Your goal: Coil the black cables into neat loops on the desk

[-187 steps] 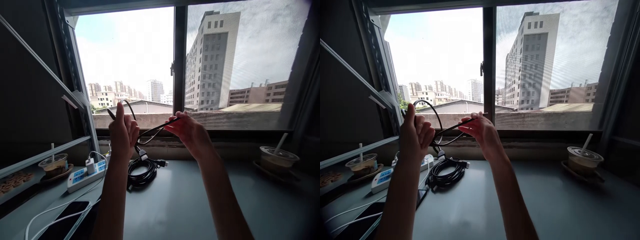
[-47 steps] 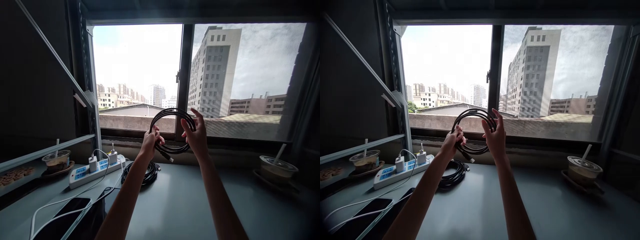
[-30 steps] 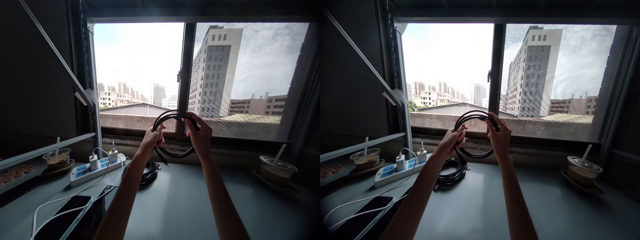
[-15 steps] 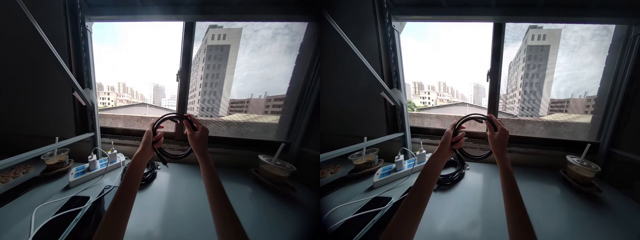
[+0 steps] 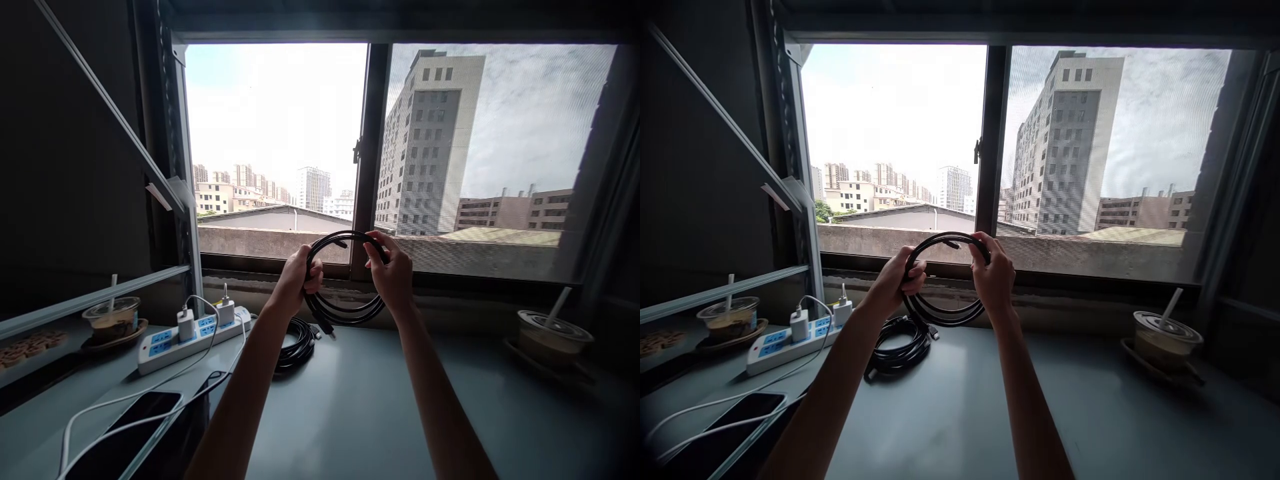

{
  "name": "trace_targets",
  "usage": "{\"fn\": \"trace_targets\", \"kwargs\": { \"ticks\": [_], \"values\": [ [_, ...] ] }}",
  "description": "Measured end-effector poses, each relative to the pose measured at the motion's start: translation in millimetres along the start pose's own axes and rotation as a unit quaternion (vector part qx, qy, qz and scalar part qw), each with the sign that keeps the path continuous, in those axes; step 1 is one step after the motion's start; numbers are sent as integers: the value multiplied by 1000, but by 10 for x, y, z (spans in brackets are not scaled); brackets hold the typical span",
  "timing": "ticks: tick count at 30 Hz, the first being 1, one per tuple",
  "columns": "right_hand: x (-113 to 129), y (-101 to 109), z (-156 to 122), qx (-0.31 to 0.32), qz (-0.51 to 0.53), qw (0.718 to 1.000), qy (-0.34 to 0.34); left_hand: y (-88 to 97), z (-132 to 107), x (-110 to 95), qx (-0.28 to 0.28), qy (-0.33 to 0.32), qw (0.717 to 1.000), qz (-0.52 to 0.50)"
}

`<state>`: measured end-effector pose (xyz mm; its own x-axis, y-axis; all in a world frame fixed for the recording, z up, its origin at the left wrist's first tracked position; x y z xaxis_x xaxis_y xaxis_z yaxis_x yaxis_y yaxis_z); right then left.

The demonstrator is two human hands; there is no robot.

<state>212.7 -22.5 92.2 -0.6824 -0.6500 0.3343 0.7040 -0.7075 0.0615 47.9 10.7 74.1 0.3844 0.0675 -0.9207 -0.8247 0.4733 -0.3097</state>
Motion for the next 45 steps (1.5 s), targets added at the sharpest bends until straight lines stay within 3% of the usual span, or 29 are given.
{"fn": "trace_targets", "kwargs": {
  "ticks": [3, 10, 14, 19, 23, 26, 33, 36, 39, 42, 45],
  "values": [
    [-17, -19, -4, 8, -9, 1000, 7, 3, -20, -54, -11, -50, 998, 27],
    [-25, -13, -9, 24, -9, 1000, -6, -47, -11, -81, -51, -92, 988, 109],
    [-80, -88, -28, 72, 55, 994, -66, 0, -53, -139, -94, -106, 981, 130],
    [-57, -124, -63, 124, 181, 963, -154, 158, -76, -206, -136, -112, 973, 147],
    [76, -169, -121, 212, 257, 922, -199, 213, -31, -184, -136, -104, 970, 173],
    [130, -210, -168, 261, 294, 891, -227, 187, 24, -97, -115, -61, 973, 188],
    [186, -274, -234, 311, 345, 845, -266, 198, 131, 51, -82, -1, 983, 162],
    [233, -337, -253, 303, 380, 829, -275, 194, 215, 123, -24, 4, 994, 109],
    [207, -380, -233, 284, 349, 851, -269, 216, 300, 185, 11, 7, 998, 67],
    [112, -355, -154, 212, 334, 883, -253, 272, 357, 235, -3, 24, 999, 49],
    [87, -246, -42, 130, 279, 941, -138, 308, 376, 280, -30, 44, 997, 53]
  ]
}}
Point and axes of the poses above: each hand's wrist, its own z-axis towards the middle knuckle, its own y-axis out of the back of the hand, x = y × z, the point moved 7 cm from there along z, towards the middle knuckle, and after that the axes turned 8 degrees about y, right-handed, at the moved point
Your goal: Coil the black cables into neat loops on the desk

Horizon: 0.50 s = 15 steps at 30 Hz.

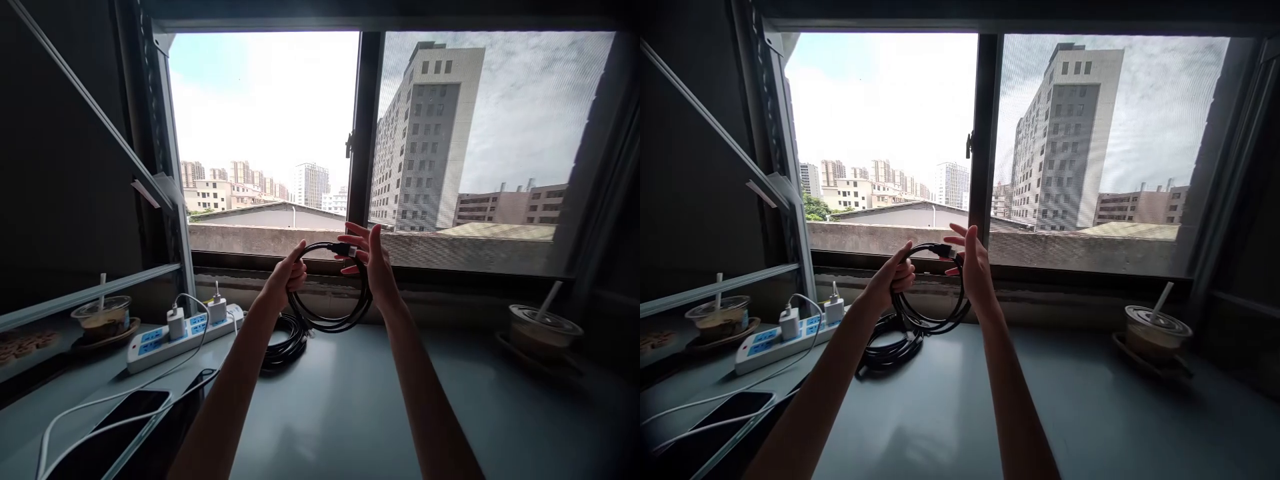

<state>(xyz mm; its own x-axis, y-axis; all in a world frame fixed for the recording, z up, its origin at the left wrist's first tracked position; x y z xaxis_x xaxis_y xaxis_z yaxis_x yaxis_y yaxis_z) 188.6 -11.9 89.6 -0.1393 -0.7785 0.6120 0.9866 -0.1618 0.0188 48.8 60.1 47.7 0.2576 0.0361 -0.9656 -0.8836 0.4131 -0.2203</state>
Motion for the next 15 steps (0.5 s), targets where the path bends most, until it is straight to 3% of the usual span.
{"fn": "trace_targets", "kwargs": {
  "ticks": [2, 4, 6, 8, 11, 13, 15],
  "values": [
    [72, -17, -3, 25, -135, 986, 98, -7, 8, 38, -4, 13, 1000, -4],
    [66, -68, -25, 67, -255, 953, 151, -45, 21, 89, 14, 32, 999, -34],
    [-6, -41, -25, 73, -301, 936, 168, -116, 37, 149, 50, 53, 994, -84],
    [-134, 75, 1, 45, -299, 940, 160, -217, 52, 210, 95, 70, 984, -132],
    [-488, 345, 35, -10, -298, 952, 72, -315, 86, 323, 100, 72, 984, -130],
    [-792, 548, 0, -42, -301, 952, -34, -318, 112, 420, 56, 55, 997, -22],
    [-1044, 683, -76, -39, -300, 946, -112, -318, 132, 567, 25, 62, 988, 141]
  ]
}}
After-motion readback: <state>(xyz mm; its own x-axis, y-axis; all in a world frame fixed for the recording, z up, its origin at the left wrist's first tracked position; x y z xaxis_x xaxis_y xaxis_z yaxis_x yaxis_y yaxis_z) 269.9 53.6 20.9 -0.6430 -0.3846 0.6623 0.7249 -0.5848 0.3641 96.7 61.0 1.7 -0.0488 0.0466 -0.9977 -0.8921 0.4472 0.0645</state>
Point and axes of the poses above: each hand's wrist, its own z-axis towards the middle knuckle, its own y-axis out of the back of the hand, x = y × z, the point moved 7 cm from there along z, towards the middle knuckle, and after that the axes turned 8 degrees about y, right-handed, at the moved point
